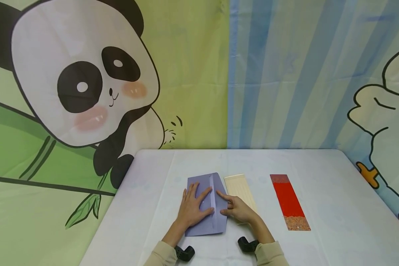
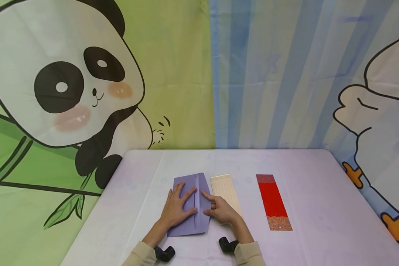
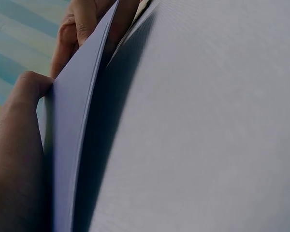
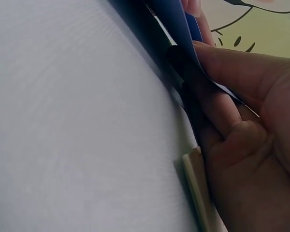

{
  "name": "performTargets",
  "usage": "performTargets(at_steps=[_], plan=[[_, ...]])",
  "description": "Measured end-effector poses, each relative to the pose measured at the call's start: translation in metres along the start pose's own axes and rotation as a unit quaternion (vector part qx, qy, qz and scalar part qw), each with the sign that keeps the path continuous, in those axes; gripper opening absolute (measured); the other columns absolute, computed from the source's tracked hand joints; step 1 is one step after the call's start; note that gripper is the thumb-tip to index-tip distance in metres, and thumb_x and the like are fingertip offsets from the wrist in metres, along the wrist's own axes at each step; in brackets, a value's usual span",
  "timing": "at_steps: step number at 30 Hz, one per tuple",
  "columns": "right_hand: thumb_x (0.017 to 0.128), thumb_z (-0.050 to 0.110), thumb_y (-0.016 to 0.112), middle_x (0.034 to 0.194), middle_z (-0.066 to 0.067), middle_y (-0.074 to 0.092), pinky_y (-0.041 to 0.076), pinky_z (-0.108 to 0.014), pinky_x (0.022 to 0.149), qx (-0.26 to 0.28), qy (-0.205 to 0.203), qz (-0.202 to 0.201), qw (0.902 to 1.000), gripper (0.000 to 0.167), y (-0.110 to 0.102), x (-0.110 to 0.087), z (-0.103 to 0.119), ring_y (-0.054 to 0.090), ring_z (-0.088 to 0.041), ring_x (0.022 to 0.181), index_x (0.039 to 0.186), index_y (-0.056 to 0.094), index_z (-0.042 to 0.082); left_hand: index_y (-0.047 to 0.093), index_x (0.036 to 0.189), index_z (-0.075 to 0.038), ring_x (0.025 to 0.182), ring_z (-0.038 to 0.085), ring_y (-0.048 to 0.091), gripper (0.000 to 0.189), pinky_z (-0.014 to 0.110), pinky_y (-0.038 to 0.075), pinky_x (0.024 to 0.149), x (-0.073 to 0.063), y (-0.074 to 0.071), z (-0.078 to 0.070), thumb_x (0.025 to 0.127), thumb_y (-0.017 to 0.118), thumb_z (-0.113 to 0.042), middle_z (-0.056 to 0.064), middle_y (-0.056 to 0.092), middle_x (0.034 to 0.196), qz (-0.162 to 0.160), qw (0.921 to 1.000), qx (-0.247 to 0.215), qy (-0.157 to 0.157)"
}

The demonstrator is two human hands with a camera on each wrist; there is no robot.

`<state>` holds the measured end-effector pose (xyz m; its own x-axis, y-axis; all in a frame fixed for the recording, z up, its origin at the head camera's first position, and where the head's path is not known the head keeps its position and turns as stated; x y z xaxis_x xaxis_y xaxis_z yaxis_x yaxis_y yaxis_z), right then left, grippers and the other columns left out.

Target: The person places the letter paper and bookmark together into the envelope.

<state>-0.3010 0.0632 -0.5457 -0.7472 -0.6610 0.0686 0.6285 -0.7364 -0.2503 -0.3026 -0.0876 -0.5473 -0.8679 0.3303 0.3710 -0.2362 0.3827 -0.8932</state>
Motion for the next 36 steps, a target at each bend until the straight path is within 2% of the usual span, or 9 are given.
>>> performTargets(at_steps=[1, 3, 5, 7, 8, 13, 23, 31, 36], plan=[[0.084, -0.002, 0.063, 0.049, 0.006, 0.029, 0.040, -0.017, 0.051, -0.004, 0.005, -0.002, 1.0000, 0.072, 0.000, 0.001, -0.004, 0.041, -0.006, 0.045, 0.144, 0.024, -0.001, 0.039, 0.140, -0.037, 0.134, 0.040, 0.020, 0.071, 0.060, 0.018, 0.103, 0.000, 0.000, 0.000, 0.077, 0.049, -0.069, 0.019, 0.028, 0.146, 0.000, 1.0000, -0.001, 0.001], [0.084, 0.002, 0.064, 0.062, -0.006, 0.051, 0.046, -0.018, 0.061, -0.016, 0.006, -0.008, 0.9998, 0.072, -0.001, 0.001, -0.007, 0.054, -0.009, 0.062, 0.144, 0.026, 0.002, 0.038, 0.140, -0.038, 0.134, 0.041, 0.020, 0.070, 0.060, 0.019, 0.103, 0.001, 0.001, 0.000, 0.078, 0.050, -0.068, 0.019, 0.028, 0.145, 0.001, 1.0000, -0.001, 0.005], [0.083, 0.006, 0.066, 0.098, -0.023, 0.061, 0.048, -0.025, 0.080, -0.042, -0.001, -0.018, 0.9990, 0.072, -0.002, 0.001, -0.008, 0.059, -0.019, 0.093, 0.144, 0.028, 0.003, 0.039, 0.140, -0.037, 0.133, 0.042, 0.021, 0.069, 0.060, 0.019, 0.103, 0.002, 0.001, -0.001, 0.078, 0.051, -0.065, 0.020, 0.029, 0.145, 0.000, 0.9999, -0.004, 0.009], [0.083, 0.010, 0.067, 0.134, -0.026, 0.043, 0.038, -0.037, 0.098, -0.085, -0.009, -0.030, 0.9959, 0.071, -0.003, 0.000, -0.007, 0.041, -0.028, 0.123, 0.144, 0.030, 0.005, 0.039, 0.140, -0.037, 0.133, 0.043, 0.022, 0.067, 0.060, 0.020, 0.103, 0.002, 0.001, -0.001, 0.079, 0.052, -0.064, 0.020, 0.029, 0.144, 0.000, 0.9999, -0.004, 0.012], [0.083, 0.012, 0.067, 0.143, -0.023, 0.030, 0.032, -0.042, 0.102, -0.112, -0.011, -0.038, 0.9929, 0.071, -0.003, 0.000, -0.006, 0.030, -0.031, 0.130, 0.144, 0.031, 0.006, 0.040, 0.139, -0.037, 0.133, 0.043, 0.022, 0.067, 0.060, 0.020, 0.103, 0.003, 0.001, -0.001, 0.079, 0.052, -0.063, 0.020, 0.030, 0.144, -0.001, 0.9999, -0.006, 0.012], [0.081, 0.018, 0.069, 0.149, -0.022, 0.018, 0.022, -0.053, 0.105, -0.227, -0.001, -0.067, 0.9717, 0.071, -0.003, -0.002, -0.005, 0.020, -0.038, 0.134, 0.142, 0.035, 0.005, 0.044, 0.137, -0.036, 0.133, 0.043, 0.022, 0.064, 0.061, 0.020, 0.102, 0.002, 0.002, 0.000, 0.079, 0.053, -0.061, 0.020, 0.031, 0.143, 0.000, 0.9998, -0.013, 0.013], [0.081, 0.015, 0.069, 0.150, -0.025, 0.009, 0.020, -0.053, 0.105, -0.267, 0.008, -0.082, 0.9600, 0.067, 0.002, -0.005, 0.003, 0.011, -0.041, 0.135, 0.138, 0.038, -0.003, 0.048, 0.134, -0.035, 0.132, 0.043, 0.024, 0.062, 0.060, 0.020, 0.102, 0.001, 0.003, 0.000, 0.078, 0.053, -0.062, 0.019, 0.034, 0.142, 0.003, 0.9999, -0.005, 0.012], [0.080, 0.020, 0.071, 0.149, -0.024, 0.017, 0.016, -0.054, 0.106, -0.335, 0.000, -0.118, 0.9348, 0.064, 0.000, -0.008, 0.017, 0.013, -0.039, 0.136, 0.132, 0.045, -0.006, 0.047, 0.134, -0.036, 0.133, 0.041, 0.023, 0.063, 0.058, 0.017, 0.105, 0.001, 0.004, 0.000, 0.077, 0.054, -0.062, 0.018, 0.032, 0.143, 0.010, 0.9999, -0.003, 0.005], [0.084, 0.023, 0.068, 0.149, -0.020, 0.021, 0.018, -0.054, 0.106, -0.315, -0.007, -0.153, 0.9367, 0.061, -0.008, -0.013, 0.030, 0.016, -0.038, 0.136, 0.133, 0.046, -0.004, 0.047, 0.134, -0.037, 0.133, 0.041, 0.024, 0.063, 0.058, 0.018, 0.104, 0.001, 0.004, 0.002, 0.076, 0.055, -0.062, 0.018, 0.033, 0.142, 0.008, 0.9999, 0.005, 0.007]])
Point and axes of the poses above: each hand's wrist, its own x-axis towards the middle knuckle, its own y-axis out of the palm, z = x × y, the point moved 8 cm from there along x, towards the middle knuckle
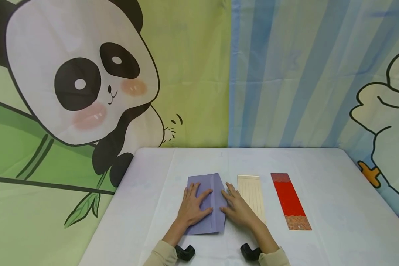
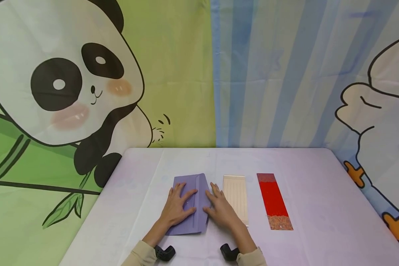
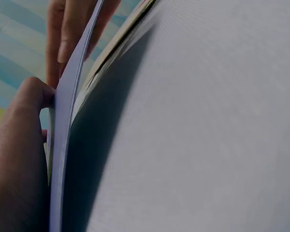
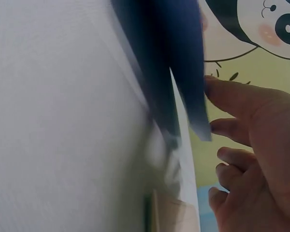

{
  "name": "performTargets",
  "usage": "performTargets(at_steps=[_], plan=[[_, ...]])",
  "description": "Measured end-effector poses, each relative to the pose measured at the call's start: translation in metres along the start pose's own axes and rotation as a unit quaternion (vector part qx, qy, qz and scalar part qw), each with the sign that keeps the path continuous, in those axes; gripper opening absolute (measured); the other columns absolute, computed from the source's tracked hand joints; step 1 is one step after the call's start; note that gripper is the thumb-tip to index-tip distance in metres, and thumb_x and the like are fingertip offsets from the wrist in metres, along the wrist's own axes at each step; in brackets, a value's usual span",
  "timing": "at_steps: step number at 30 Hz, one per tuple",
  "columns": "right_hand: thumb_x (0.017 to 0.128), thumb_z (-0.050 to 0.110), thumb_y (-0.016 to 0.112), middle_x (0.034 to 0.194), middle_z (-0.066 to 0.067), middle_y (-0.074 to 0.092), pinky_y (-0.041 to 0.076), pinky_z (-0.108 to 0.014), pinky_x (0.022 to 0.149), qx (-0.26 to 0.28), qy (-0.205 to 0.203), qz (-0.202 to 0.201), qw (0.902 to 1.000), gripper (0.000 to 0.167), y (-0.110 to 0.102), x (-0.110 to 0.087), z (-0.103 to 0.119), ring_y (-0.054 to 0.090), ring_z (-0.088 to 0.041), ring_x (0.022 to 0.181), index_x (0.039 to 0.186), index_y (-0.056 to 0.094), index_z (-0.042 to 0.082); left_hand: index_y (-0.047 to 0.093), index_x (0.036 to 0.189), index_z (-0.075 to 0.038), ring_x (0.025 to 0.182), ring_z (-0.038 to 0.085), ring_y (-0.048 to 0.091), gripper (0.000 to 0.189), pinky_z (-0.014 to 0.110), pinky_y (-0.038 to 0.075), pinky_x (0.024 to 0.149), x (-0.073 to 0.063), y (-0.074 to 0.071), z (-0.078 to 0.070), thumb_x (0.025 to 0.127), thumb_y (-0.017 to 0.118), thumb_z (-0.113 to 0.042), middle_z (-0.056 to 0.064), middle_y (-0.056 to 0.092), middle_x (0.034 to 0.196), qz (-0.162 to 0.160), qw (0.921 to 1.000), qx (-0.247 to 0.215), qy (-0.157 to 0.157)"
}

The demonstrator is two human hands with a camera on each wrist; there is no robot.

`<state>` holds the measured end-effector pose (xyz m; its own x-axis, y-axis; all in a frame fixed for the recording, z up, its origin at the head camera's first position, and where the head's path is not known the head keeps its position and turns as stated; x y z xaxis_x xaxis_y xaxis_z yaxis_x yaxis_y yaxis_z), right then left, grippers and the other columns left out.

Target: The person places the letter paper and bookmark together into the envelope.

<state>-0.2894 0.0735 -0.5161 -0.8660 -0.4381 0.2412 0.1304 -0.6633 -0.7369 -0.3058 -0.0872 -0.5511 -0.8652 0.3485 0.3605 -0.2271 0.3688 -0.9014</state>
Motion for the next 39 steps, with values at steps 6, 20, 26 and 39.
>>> performTargets(at_steps=[6, 20, 26, 39], plan=[[0.081, 0.019, 0.070, 0.144, -0.025, 0.029, 0.017, -0.061, 0.103, -0.018, 0.006, -0.071, 0.9973, 0.059, -0.028, -0.008, -0.007, 0.022, -0.042, 0.133, 0.130, 0.048, -0.005, 0.048, 0.132, -0.037, 0.132, 0.042, 0.025, 0.063, 0.058, 0.018, 0.104, 0.000, -0.001, 0.000, 0.075, 0.057, -0.060, 0.018, 0.035, 0.141, -0.004, 1.0000, -0.004, 0.000], [0.071, 0.023, 0.077, 0.132, -0.036, 0.036, 0.020, -0.062, 0.100, -0.098, 0.249, -0.137, 0.9536, 0.084, -0.049, -0.047, -0.062, 0.031, -0.049, 0.123, 0.134, 0.034, -0.012, 0.048, 0.133, -0.036, 0.132, 0.043, 0.024, 0.064, 0.059, 0.017, 0.104, 0.000, -0.001, 0.000, 0.074, 0.057, -0.059, 0.019, 0.034, 0.142, -0.001, 0.9999, -0.014, -0.001], [0.072, 0.018, 0.077, 0.135, -0.035, 0.034, 0.014, -0.064, 0.101, -0.078, 0.244, -0.130, 0.9579, 0.079, -0.046, -0.045, -0.063, 0.026, -0.047, 0.127, 0.133, 0.036, -0.012, 0.050, 0.132, -0.035, 0.131, 0.043, 0.025, 0.064, 0.059, 0.017, 0.104, 0.000, -0.003, 0.000, 0.074, 0.058, -0.059, 0.019, 0.034, 0.141, -0.004, 0.9999, -0.015, 0.001], [0.069, 0.015, 0.080, 0.132, -0.034, 0.037, 0.016, -0.061, 0.102, -0.043, 0.208, -0.171, 0.9621, 0.071, -0.046, -0.048, -0.069, 0.030, -0.048, 0.124, 0.129, 0.049, -0.006, 0.049, 0.131, -0.037, 0.132, 0.042, 0.024, 0.063, 0.059, 0.017, 0.104, -0.001, -0.001, -0.001, 0.074, 0.057, -0.062, 0.018, 0.034, 0.142, 0.004, 1.0000, -0.001, -0.001]])
Point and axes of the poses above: each hand's wrist, its own x-axis towards the middle knuckle, its own y-axis out of the palm, z = x × y, the point moved 8 cm from there along x, towards the middle knuckle
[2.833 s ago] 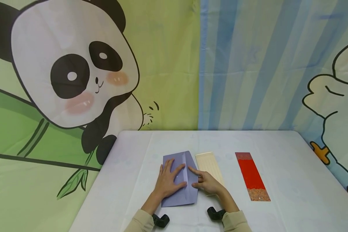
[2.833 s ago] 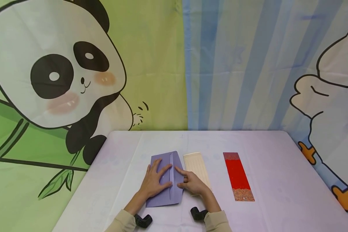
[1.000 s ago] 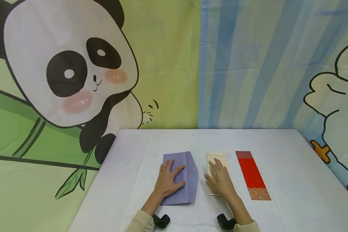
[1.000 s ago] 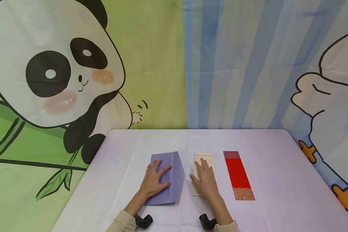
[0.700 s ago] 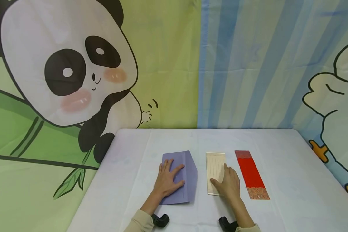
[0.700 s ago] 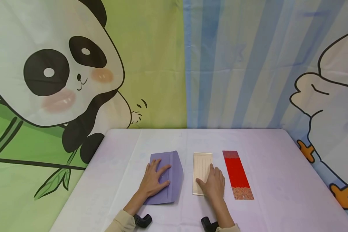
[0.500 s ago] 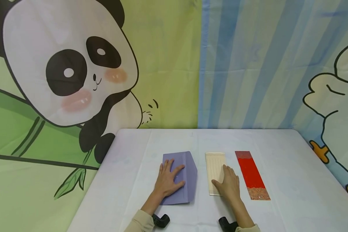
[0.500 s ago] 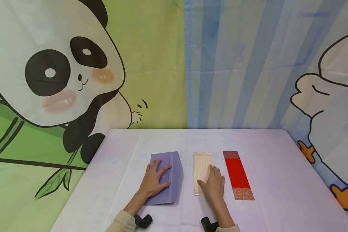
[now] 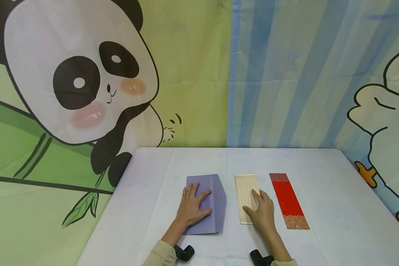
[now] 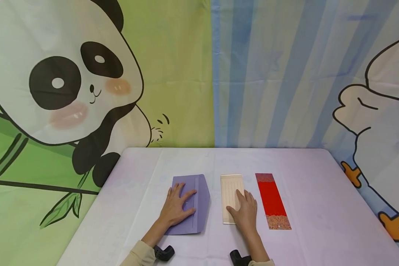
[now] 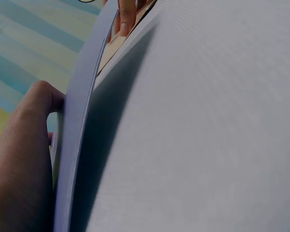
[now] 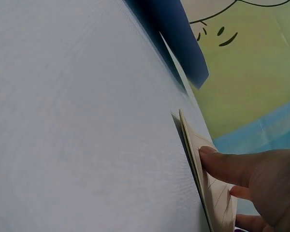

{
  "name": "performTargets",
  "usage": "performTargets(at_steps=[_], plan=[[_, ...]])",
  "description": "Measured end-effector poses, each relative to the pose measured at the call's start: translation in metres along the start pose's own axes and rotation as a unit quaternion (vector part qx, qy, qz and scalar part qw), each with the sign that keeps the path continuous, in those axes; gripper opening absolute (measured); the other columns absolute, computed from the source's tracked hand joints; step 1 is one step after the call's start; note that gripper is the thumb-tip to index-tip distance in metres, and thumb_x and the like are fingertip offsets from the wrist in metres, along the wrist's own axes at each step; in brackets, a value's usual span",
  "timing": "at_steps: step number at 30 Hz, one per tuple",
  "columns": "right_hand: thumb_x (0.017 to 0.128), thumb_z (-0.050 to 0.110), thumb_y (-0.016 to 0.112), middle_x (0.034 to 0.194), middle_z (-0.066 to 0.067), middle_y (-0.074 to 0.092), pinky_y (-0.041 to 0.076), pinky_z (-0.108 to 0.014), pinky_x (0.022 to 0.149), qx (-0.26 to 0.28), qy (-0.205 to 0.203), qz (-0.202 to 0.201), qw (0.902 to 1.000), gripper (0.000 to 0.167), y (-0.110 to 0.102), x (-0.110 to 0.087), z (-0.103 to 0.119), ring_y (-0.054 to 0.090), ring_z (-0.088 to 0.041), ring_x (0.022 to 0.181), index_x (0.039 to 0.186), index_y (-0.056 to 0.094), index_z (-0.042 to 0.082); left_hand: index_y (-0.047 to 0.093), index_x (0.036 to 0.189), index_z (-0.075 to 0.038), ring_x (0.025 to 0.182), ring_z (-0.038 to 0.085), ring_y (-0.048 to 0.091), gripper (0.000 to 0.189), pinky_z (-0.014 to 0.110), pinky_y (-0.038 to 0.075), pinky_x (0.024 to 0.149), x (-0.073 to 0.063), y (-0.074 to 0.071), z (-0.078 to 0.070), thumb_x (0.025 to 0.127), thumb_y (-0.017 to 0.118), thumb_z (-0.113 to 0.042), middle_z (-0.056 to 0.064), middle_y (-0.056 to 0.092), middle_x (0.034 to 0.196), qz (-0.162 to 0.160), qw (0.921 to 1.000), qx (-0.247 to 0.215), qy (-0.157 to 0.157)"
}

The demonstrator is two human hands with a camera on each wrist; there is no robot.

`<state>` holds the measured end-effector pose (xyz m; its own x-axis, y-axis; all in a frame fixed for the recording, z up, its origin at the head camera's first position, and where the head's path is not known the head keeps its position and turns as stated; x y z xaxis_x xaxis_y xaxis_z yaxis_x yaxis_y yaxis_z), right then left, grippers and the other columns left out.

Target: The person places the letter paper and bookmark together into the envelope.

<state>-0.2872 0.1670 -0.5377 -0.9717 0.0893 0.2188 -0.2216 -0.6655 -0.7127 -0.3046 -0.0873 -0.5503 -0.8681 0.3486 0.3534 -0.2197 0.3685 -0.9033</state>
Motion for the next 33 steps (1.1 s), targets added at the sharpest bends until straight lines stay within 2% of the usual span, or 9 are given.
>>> performTargets(at_steps=[5, 11, 21, 25, 33], plan=[[0.067, 0.016, 0.081, 0.131, -0.033, 0.040, 0.023, -0.059, 0.098, 0.001, -0.015, -0.021, 0.9997, 0.070, -0.0012, -0.0003, -0.0008, 0.035, -0.048, 0.119, 0.126, 0.052, -0.007, 0.050, 0.131, -0.037, 0.132, 0.043, 0.024, 0.063, 0.059, 0.016, 0.104, 0.0004, 0.0000, -0.0010, 0.073, 0.057, -0.062, 0.018, 0.034, 0.142, 0.005, 1.0000, 0.005, 0.000], [0.066, 0.014, 0.081, 0.128, -0.033, 0.042, 0.022, -0.060, 0.098, -0.003, -0.033, -0.036, 0.9988, 0.066, -0.0023, -0.0010, 0.0007, 0.037, -0.047, 0.119, 0.122, 0.055, -0.009, 0.050, 0.131, -0.037, 0.132, 0.043, 0.024, 0.063, 0.059, 0.017, 0.104, 0.0003, 0.0005, -0.0008, 0.074, 0.057, -0.062, 0.018, 0.034, 0.142, 0.005, 0.9999, 0.013, 0.003], [0.069, 0.021, 0.080, 0.134, -0.030, 0.040, 0.021, -0.059, 0.099, -0.002, -0.016, -0.013, 0.9998, 0.068, -0.0012, 0.0001, -0.0049, 0.033, -0.044, 0.123, 0.125, 0.054, -0.006, 0.049, 0.131, -0.038, 0.133, 0.042, 0.022, 0.063, 0.057, 0.015, 0.106, 0.0001, 0.0024, 0.0002, 0.074, 0.055, -0.064, 0.017, 0.032, 0.143, 0.012, 0.9998, 0.018, -0.002], [0.069, 0.021, 0.080, 0.134, -0.030, 0.039, 0.019, -0.059, 0.100, 0.007, -0.012, -0.012, 0.9998, 0.068, -0.0023, 0.0008, -0.0050, 0.033, -0.045, 0.124, 0.125, 0.053, -0.007, 0.049, 0.131, -0.038, 0.133, 0.042, 0.022, 0.063, 0.057, 0.016, 0.105, 0.0007, 0.0018, 0.0000, 0.074, 0.056, -0.063, 0.017, 0.033, 0.143, 0.005, 0.9998, 0.019, 0.000], [0.065, 0.015, 0.082, 0.131, -0.030, 0.043, 0.025, -0.058, 0.097, 0.020, -0.017, -0.040, 0.9989, 0.065, -0.0027, 0.0000, -0.0077, 0.037, -0.046, 0.119, 0.121, 0.056, -0.007, 0.049, 0.130, -0.039, 0.133, 0.042, 0.023, 0.062, 0.057, 0.017, 0.105, -0.0001, 0.0009, -0.0001, 0.074, 0.056, -0.063, 0.017, 0.033, 0.143, 0.003, 0.9998, 0.021, -0.001]])
Point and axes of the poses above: each hand's wrist, its own x-axis towards the middle knuckle, its own y-axis out of the palm, z = x × y, the point moved 8 cm from there along x, towards the middle knuckle
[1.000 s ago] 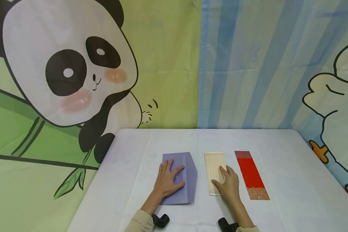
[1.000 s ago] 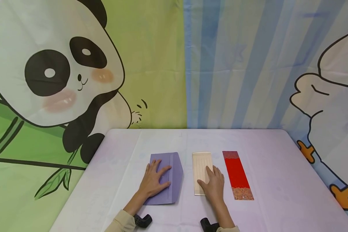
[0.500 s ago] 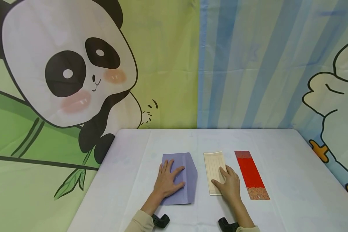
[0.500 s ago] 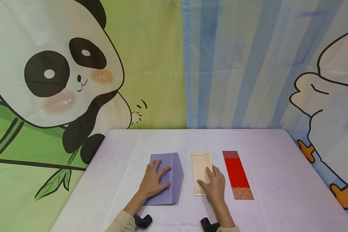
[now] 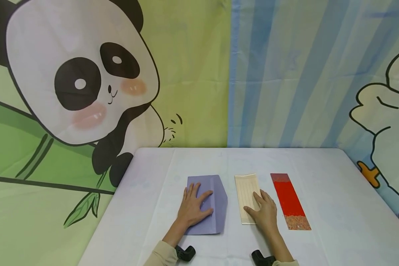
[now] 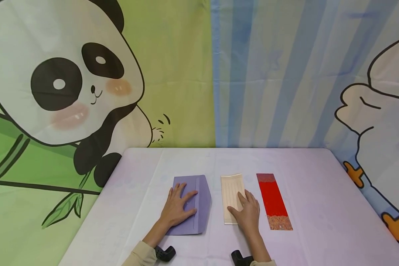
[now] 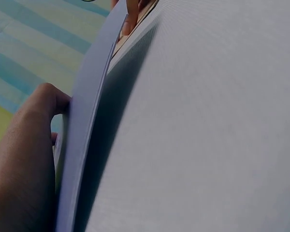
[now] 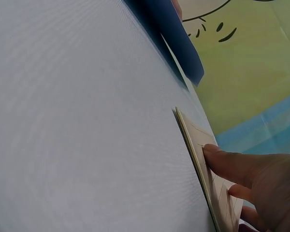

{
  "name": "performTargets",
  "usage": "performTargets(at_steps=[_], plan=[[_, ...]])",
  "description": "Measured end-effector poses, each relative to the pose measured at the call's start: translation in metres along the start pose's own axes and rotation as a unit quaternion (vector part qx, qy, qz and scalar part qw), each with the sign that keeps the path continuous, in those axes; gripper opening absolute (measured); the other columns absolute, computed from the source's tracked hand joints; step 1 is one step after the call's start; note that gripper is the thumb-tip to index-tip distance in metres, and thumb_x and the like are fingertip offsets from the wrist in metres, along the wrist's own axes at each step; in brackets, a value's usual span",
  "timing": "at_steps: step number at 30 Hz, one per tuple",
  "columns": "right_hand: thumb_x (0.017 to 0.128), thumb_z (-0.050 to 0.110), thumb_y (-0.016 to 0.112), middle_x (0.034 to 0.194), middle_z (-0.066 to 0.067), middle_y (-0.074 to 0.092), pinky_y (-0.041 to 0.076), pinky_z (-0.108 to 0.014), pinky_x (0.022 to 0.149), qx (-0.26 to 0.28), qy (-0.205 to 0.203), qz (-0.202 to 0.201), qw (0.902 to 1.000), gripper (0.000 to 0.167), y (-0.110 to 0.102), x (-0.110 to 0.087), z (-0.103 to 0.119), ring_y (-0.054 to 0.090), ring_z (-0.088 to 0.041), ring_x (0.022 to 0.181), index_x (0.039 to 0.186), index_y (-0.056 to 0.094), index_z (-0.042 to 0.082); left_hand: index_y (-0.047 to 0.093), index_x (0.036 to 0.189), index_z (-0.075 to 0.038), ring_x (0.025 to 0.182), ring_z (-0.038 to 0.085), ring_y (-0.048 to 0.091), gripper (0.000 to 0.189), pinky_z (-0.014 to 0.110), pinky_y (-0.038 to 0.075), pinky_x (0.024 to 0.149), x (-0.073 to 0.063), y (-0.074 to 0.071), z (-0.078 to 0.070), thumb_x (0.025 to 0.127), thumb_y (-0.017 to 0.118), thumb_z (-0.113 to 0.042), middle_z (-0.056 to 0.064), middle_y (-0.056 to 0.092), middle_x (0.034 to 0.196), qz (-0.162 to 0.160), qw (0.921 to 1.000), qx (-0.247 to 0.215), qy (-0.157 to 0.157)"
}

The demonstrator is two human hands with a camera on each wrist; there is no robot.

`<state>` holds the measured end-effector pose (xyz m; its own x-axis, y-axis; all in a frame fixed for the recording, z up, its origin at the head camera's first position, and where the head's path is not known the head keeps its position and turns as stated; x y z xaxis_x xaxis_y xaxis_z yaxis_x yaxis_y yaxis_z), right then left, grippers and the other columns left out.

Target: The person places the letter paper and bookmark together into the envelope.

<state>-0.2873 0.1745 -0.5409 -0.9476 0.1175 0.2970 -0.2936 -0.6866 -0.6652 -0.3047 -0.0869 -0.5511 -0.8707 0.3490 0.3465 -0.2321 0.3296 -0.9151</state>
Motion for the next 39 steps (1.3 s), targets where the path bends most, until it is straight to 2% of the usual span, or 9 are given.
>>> performTargets(at_steps=[8, 13, 18, 23, 25, 28, 32, 36, 39], plan=[[0.065, 0.005, 0.081, 0.123, -0.027, 0.051, 0.034, -0.056, 0.088, 0.015, 0.015, -0.039, 0.9990, 0.050, -0.007, 0.001, -0.003, 0.045, -0.045, 0.106, 0.111, 0.064, -0.005, 0.051, 0.129, -0.039, 0.132, 0.042, 0.024, 0.062, 0.057, 0.018, 0.104, -0.001, -0.001, -0.001, 0.072, 0.057, -0.062, 0.017, 0.035, 0.142, -0.006, 1.0000, 0.001, 0.001], [0.069, 0.005, 0.077, 0.110, -0.023, 0.059, 0.038, -0.054, 0.089, 0.042, 0.050, -0.021, 0.9976, 0.037, -0.005, -0.001, -0.009, 0.050, -0.041, 0.105, 0.105, 0.070, 0.002, 0.049, 0.130, -0.040, 0.133, 0.041, 0.022, 0.062, 0.056, 0.017, 0.105, -0.002, 0.002, 0.000, 0.073, 0.056, -0.063, 0.016, 0.033, 0.143, 0.003, 1.0000, 0.005, -0.002], [0.075, 0.011, 0.074, 0.116, -0.021, 0.060, 0.039, -0.054, 0.092, 0.066, 0.082, 0.035, 0.9938, 0.035, -0.001, -0.001, -0.016, 0.050, -0.040, 0.113, 0.110, 0.069, 0.008, 0.049, 0.130, -0.040, 0.133, 0.041, 0.022, 0.062, 0.057, 0.016, 0.105, -0.001, 0.002, 0.000, 0.073, 0.057, -0.062, 0.016, 0.033, 0.143, 0.000, 1.0000, 0.003, -0.001], [0.075, 0.013, 0.075, 0.125, -0.021, 0.054, 0.048, -0.044, 0.083, 0.107, 0.092, 0.136, 0.9805, 0.043, 0.001, -0.001, -0.017, 0.050, -0.036, 0.114, 0.117, 0.066, 0.014, 0.049, 0.131, -0.039, 0.133, 0.042, 0.022, 0.062, 0.057, 0.016, 0.105, -0.001, 0.001, -0.001, 0.074, 0.056, -0.062, 0.017, 0.033, 0.143, 0.002, 1.0000, 0.001, 0.003], [0.074, 0.011, 0.076, 0.129, -0.021, 0.051, 0.049, -0.043, 0.080, 0.121, 0.089, 0.173, 0.9733, 0.051, 0.002, -0.002, -0.015, 0.050, -0.036, 0.114, 0.122, 0.062, 0.016, 0.049, 0.130, -0.039, 0.133, 0.042, 0.022, 0.062, 0.057, 0.016, 0.105, -0.001, 0.001, -0.002, 0.074, 0.056, -0.062, 0.017, 0.033, 0.143, 0.002, 1.0000, 0.000, 0.003], [0.071, 0.008, 0.077, 0.137, -0.023, 0.042, 0.046, -0.050, 0.084, 0.109, 0.076, 0.199, 0.9711, 0.071, 0.002, -0.003, -0.011, 0.046, -0.041, 0.117, 0.136, 0.047, 0.016, 0.050, 0.130, -0.039, 0.133, 0.042, 0.022, 0.061, 0.057, 0.016, 0.105, -0.001, 0.000, -0.002, 0.073, 0.057, -0.061, 0.017, 0.034, 0.142, 0.000, 1.0000, -0.002, 0.004], [0.069, 0.003, 0.075, 0.139, -0.026, 0.036, 0.037, -0.060, 0.091, 0.056, 0.053, 0.190, 0.9788, 0.088, 0.001, -0.003, -0.007, 0.040, -0.046, 0.120, 0.144, 0.032, 0.014, 0.051, 0.129, -0.039, 0.133, 0.042, 0.022, 0.061, 0.057, 0.016, 0.105, -0.001, 0.000, -0.003, 0.073, 0.057, -0.061, 0.017, 0.034, 0.142, -0.002, 1.0000, -0.004, 0.004], [0.065, 0.003, 0.077, 0.127, -0.026, 0.045, 0.037, -0.060, 0.090, 0.026, 0.048, 0.163, 0.9851, 0.081, 0.001, -0.002, -0.005, 0.046, -0.043, 0.113, 0.138, 0.041, 0.008, 0.051, 0.129, -0.039, 0.133, 0.042, 0.022, 0.061, 0.057, 0.016, 0.105, -0.001, 0.000, -0.002, 0.073, 0.057, -0.061, 0.017, 0.034, 0.142, -0.004, 1.0000, -0.003, 0.002], [0.064, 0.006, 0.079, 0.121, -0.026, 0.044, 0.039, -0.059, 0.088, 0.019, 0.053, 0.147, 0.9875, 0.077, -0.001, 0.000, -0.005, 0.046, -0.043, 0.110, 0.135, 0.046, 0.006, 0.051, 0.129, -0.039, 0.133, 0.042, 0.022, 0.062, 0.057, 0.016, 0.105, -0.001, 0.000, -0.001, 0.073, 0.057, -0.062, 0.016, 0.034, 0.142, -0.005, 1.0000, 0.000, 0.001]])
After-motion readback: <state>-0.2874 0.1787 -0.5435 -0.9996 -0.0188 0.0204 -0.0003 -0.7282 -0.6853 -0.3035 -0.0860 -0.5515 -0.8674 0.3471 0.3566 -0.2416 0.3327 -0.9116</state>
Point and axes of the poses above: each hand's wrist, its own x-axis towards the middle knuckle, its own y-axis out of the palm, z = x × y, the point moved 8 cm from there along x, towards the middle knuckle
